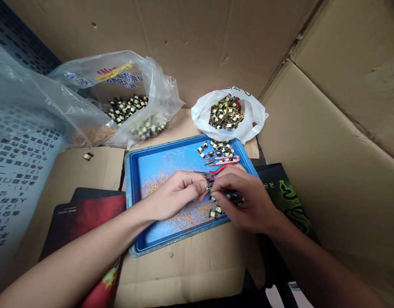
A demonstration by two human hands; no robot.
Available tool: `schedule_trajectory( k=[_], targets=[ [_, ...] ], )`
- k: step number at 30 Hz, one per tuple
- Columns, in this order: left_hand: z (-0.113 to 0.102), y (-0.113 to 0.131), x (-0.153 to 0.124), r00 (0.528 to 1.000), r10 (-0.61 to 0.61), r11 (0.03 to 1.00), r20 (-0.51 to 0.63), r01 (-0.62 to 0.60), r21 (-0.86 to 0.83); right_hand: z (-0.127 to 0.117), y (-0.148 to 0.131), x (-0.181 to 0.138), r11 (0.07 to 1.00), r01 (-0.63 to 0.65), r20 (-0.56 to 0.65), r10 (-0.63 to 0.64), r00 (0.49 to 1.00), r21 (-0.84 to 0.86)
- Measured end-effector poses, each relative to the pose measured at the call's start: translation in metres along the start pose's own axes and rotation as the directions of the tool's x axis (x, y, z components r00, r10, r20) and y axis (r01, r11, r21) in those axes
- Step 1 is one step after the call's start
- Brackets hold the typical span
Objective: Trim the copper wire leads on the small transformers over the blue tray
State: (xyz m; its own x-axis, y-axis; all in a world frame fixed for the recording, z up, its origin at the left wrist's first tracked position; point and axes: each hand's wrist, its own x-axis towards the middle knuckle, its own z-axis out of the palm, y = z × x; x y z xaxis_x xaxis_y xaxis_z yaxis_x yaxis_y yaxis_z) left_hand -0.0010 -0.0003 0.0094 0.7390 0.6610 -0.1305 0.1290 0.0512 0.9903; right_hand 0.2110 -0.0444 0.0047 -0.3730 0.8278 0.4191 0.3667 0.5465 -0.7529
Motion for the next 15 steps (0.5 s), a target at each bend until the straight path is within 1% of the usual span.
schedule_trajectory(
  k=[6, 9, 12, 15],
  targets=[
    [-0.0005, 0.0027, 0.0010, 0.998, 0.022, 0.996, 0.062, -0.027, 0.084, -0.0031, -0.0008, 0.0008, 0.999, -0.001, -0.048, -0.001, 0.999, -0.039],
    [0.0000, 0.0028, 0.0027, 0.997, 0.003, 0.983, 0.083, -0.018, 0.181, -0.0034, -0.0008, -0.0003, 0.998, 0.018, -0.021, -0.020, 1.000, -0.067],
    [0.0006, 0.0019, 0.0038, 0.997, -0.024, 0.965, 0.074, 0.003, 0.264, -0.0003, 0.0014, -0.0010, 0.994, 0.041, 0.023, -0.038, 0.999, -0.101],
    [0.0013, 0.0007, 0.0041, 0.997, -0.052, 0.949, 0.062, 0.030, 0.313, 0.0028, 0.0027, -0.0015, 0.989, 0.072, 0.020, -0.070, 0.997, -0.128]
  ],
)
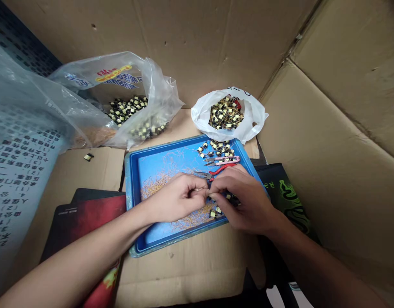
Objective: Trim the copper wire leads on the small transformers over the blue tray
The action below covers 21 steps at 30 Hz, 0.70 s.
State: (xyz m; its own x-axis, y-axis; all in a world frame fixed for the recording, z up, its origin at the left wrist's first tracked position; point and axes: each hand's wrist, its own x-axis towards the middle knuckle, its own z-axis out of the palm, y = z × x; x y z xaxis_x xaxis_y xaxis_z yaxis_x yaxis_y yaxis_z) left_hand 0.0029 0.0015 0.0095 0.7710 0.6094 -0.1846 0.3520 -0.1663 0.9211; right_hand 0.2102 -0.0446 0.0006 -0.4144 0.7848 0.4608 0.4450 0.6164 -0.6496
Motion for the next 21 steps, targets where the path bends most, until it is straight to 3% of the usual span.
schedule_trajectory(
  k=[3, 5, 6, 8, 10, 13, 16, 21],
  targets=[
    [0.000, 0.000, 0.000, 1.000, 0.002, 1.000, -0.008, -0.002, 0.026, -0.001, -0.002, -0.001, 0.991, -0.066, -0.114, 0.079, 0.990, 0.114],
    [0.000, 0.001, -0.001, 0.999, 0.039, 0.999, -0.030, -0.038, 0.012, -0.004, -0.002, -0.002, 0.931, -0.198, -0.185, 0.263, 0.947, 0.307],
    [0.000, 0.001, -0.001, 0.997, 0.066, 0.998, -0.045, -0.066, -0.003, -0.005, -0.001, -0.002, 0.864, -0.279, -0.156, 0.371, 0.915, 0.419],
    [-0.001, 0.002, -0.001, 0.990, 0.120, 0.992, -0.073, -0.122, -0.033, -0.007, 0.001, -0.001, 0.679, -0.432, 0.034, 0.515, 0.857, 0.594],
    [-0.001, 0.003, -0.002, 0.984, 0.155, 0.986, -0.089, -0.159, -0.048, -0.006, 0.005, 0.001, 0.500, -0.535, 0.246, 0.532, 0.810, 0.681],
    [-0.001, 0.004, -0.002, 0.980, 0.177, 0.982, -0.096, -0.182, -0.052, -0.003, 0.009, 0.004, 0.347, -0.567, 0.353, 0.516, 0.781, 0.747],
    [-0.001, 0.004, -0.002, 0.977, 0.187, 0.980, -0.102, -0.193, -0.051, 0.000, 0.011, 0.003, 0.273, -0.576, 0.381, 0.527, 0.759, 0.771],
    [0.000, 0.004, -0.002, 0.974, 0.193, 0.980, -0.116, -0.197, -0.026, 0.000, 0.012, 0.001, 0.249, -0.596, 0.397, 0.547, 0.737, 0.763]
  ],
)
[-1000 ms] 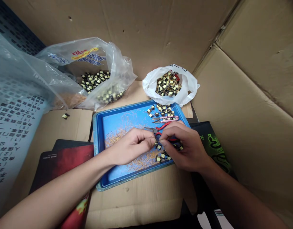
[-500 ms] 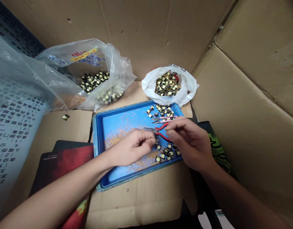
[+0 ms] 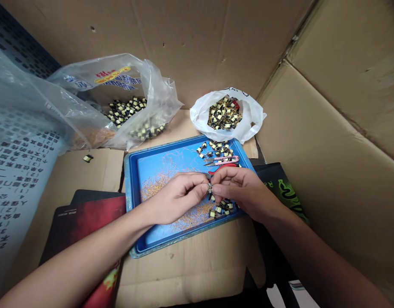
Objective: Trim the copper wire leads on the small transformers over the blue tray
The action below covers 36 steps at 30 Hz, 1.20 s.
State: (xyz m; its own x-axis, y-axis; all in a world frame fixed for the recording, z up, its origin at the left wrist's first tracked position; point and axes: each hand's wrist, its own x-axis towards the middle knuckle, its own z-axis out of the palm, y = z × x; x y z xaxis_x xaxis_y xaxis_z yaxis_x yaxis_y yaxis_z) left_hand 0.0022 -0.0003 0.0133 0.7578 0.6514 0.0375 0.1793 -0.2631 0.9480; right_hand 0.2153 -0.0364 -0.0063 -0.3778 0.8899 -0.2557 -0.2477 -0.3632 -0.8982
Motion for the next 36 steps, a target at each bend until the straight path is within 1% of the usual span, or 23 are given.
schedule_trajectory(
  k=[7, 16, 26, 28, 31, 34, 36],
  targets=[
    [-0.001, -0.001, 0.001, 0.999, 0.037, 0.999, 0.017, -0.038, 0.027, 0.000, 0.000, -0.001, 1.000, -0.023, 0.019, 0.023, 1.000, 0.012],
    [0.001, 0.001, 0.000, 0.999, 0.037, 0.999, -0.001, -0.037, -0.011, -0.003, 0.002, 0.000, 0.998, -0.036, 0.081, 0.032, 0.996, 0.052],
    [0.000, 0.002, 0.001, 0.998, 0.058, 0.998, 0.015, -0.058, -0.011, -0.002, 0.001, 0.000, 1.000, -0.023, 0.068, 0.022, 0.997, 0.019],
    [0.001, 0.001, 0.000, 0.999, 0.050, 0.998, 0.001, -0.050, -0.033, -0.001, 0.000, 0.000, 1.000, 0.009, 0.057, -0.011, 0.998, 0.021],
    [0.003, -0.001, 0.000, 0.996, 0.013, 0.998, -0.091, -0.019, -0.065, 0.003, -0.002, -0.001, 0.995, 0.102, -0.029, -0.101, 0.994, 0.019],
    [0.006, -0.004, 0.000, 0.985, -0.049, 0.997, -0.166, 0.037, -0.074, 0.009, -0.003, -0.003, 0.974, 0.212, -0.158, -0.221, 0.962, -0.075],
    [0.008, -0.004, 0.000, 0.979, -0.086, 0.995, -0.184, 0.074, -0.071, 0.013, -0.003, -0.004, 0.952, 0.270, -0.200, -0.296, 0.934, -0.147]
  ],
)
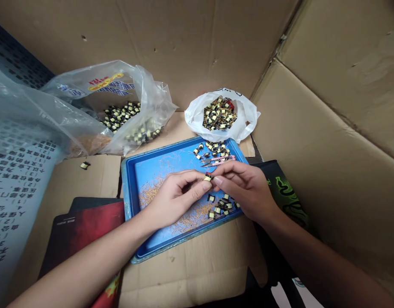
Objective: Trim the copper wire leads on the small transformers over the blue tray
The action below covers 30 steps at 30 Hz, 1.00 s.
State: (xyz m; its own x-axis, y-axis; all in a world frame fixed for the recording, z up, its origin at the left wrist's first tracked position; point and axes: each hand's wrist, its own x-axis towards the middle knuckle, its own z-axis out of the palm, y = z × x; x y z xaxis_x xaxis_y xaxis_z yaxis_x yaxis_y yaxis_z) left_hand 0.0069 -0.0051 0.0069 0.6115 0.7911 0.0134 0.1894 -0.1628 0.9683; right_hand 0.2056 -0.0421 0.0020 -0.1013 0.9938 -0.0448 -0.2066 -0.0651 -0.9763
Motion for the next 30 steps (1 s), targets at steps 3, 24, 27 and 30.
schedule_trajectory(
  k=[3, 24, 27, 30],
  targets=[
    [0.003, 0.000, 0.000, 0.999, -0.031, 0.999, -0.011, 0.031, 0.021, 0.003, -0.001, -0.001, 0.996, 0.048, -0.028, -0.051, 0.998, -0.079],
    [0.007, 0.001, -0.001, 0.995, 0.090, 0.936, -0.053, -0.066, 0.345, 0.005, 0.008, 0.003, 0.987, -0.050, -0.125, 0.031, 0.992, -0.153],
    [0.007, 0.000, -0.002, 0.992, 0.115, 0.930, -0.053, -0.088, 0.357, 0.007, 0.005, 0.004, 0.989, -0.071, -0.137, 0.053, 0.989, -0.132],
    [0.008, 0.001, -0.002, 0.991, 0.123, 0.931, -0.048, -0.099, 0.351, 0.008, 0.003, 0.003, 0.990, -0.099, -0.138, 0.084, 0.987, -0.105]
  ],
)
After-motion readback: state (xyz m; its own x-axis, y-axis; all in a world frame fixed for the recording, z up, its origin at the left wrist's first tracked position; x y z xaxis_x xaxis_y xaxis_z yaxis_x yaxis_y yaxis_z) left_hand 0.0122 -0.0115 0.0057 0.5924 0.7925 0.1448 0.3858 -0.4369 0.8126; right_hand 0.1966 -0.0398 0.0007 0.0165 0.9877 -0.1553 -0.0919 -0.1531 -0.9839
